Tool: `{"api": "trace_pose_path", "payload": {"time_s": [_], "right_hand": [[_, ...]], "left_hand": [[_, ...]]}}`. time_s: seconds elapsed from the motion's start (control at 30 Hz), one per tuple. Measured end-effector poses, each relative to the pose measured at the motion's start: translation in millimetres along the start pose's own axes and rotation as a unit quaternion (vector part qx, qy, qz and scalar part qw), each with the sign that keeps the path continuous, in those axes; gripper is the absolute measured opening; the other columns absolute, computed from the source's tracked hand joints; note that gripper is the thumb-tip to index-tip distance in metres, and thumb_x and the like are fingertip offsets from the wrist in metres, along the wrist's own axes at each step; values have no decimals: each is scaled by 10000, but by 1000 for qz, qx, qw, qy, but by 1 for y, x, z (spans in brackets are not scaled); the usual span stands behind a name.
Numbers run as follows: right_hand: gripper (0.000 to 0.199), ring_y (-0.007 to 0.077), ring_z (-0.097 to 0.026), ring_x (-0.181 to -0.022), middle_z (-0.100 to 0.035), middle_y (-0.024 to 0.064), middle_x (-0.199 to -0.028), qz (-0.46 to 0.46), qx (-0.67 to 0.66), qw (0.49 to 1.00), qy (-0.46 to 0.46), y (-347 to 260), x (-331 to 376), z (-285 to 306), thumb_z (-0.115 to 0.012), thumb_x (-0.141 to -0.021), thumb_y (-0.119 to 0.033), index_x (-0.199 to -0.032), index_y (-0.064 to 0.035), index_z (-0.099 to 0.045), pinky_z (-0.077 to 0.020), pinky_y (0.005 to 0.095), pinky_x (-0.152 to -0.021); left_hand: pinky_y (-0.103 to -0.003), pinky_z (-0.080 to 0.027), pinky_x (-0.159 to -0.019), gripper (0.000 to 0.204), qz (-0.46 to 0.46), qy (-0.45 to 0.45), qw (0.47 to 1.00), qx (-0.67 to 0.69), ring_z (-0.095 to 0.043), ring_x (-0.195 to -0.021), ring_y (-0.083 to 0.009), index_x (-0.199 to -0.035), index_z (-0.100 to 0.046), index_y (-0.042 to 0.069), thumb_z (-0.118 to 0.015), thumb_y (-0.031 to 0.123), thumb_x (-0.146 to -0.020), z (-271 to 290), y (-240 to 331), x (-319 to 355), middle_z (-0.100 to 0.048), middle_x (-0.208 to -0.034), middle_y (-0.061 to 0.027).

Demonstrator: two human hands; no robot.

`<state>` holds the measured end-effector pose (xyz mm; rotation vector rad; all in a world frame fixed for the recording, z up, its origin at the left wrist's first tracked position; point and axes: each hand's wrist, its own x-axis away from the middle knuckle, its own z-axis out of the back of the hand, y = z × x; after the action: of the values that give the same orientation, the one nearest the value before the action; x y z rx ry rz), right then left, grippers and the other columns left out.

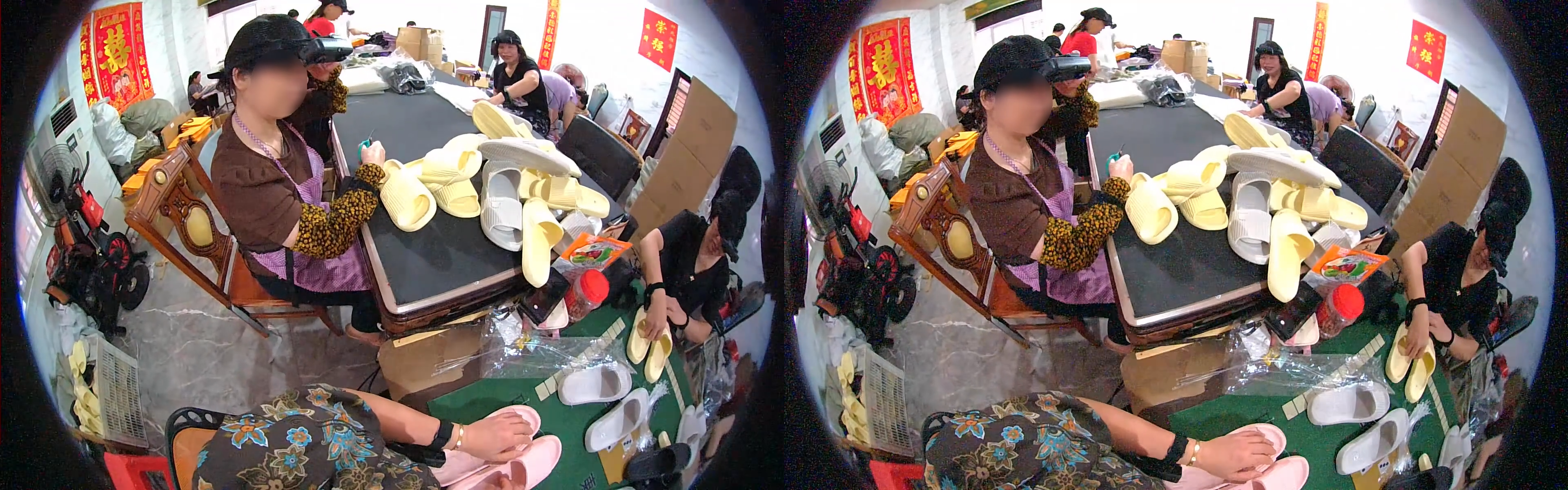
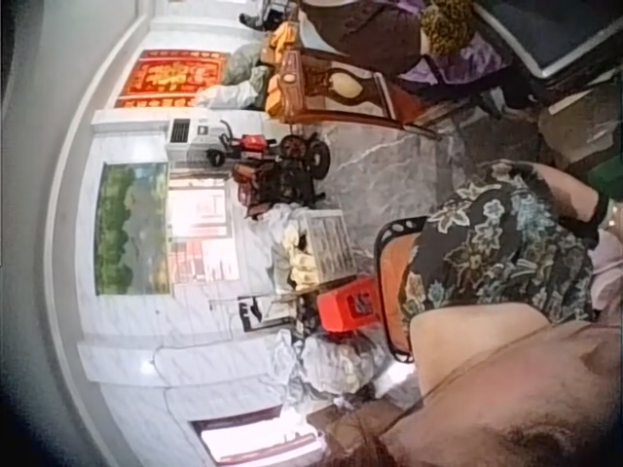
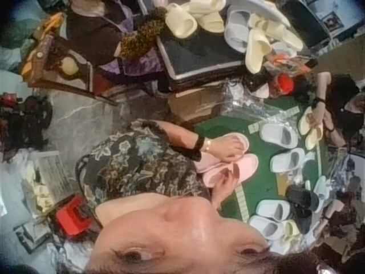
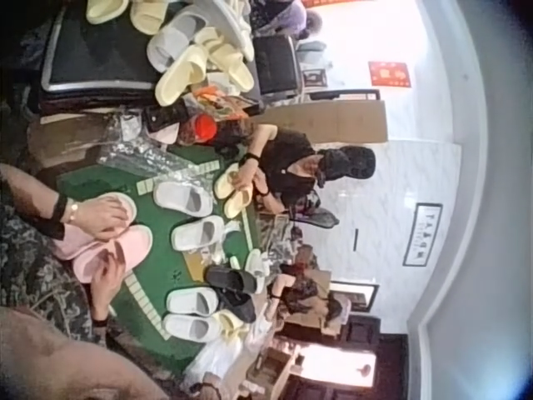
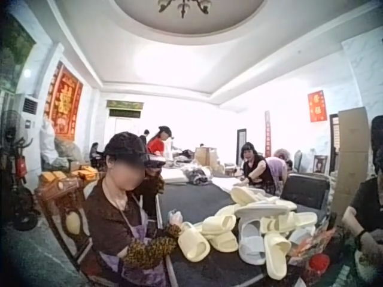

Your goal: The recorder is inspecting and assembling various colored foam slippers at a shared workstation.

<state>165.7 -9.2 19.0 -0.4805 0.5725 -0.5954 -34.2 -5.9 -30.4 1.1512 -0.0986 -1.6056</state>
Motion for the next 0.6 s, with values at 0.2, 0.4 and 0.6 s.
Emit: {"api": "trace_pose_path", "payload": {"time_s": [0.2,0.4,0.6], "right_hand": [[228,381,-574,-1079,-553,211,-1272,-37,-55,998,-4,5,2,-5,-553,-873,-5,-1098,3,-591,-484,413,-897],[250,392,-565,-1097,-556,216,-1266,-17,28,999,-17,5,3,-4,-536,-883,-16,-1128,-7,-584,-475,429,-927],[340,307,-602,-1030,-596,186,-1180,-10,-3,1000,3,10,-19,-17,-598,-796,24,-1136,6,-601,-506,367,-838]], "left_hand": [[-442,-401,-970,249,6,13,1000,6,-542,-1058,-338,-1033,-606,38,-562,228,-879,0,2,1,-583,-1064,-153],[-442,-413,-944,242,9,-6,1000,0,-547,-1047,-330,-1009,-600,32,-563,237,-884,6,3,-1,-587,-1052,-157],[-418,-436,-896,145,20,-50,998,10,-582,-974,-297,-891,-623,43,-582,156,-810,16,-4,-12,-626,-980,-121]]}}
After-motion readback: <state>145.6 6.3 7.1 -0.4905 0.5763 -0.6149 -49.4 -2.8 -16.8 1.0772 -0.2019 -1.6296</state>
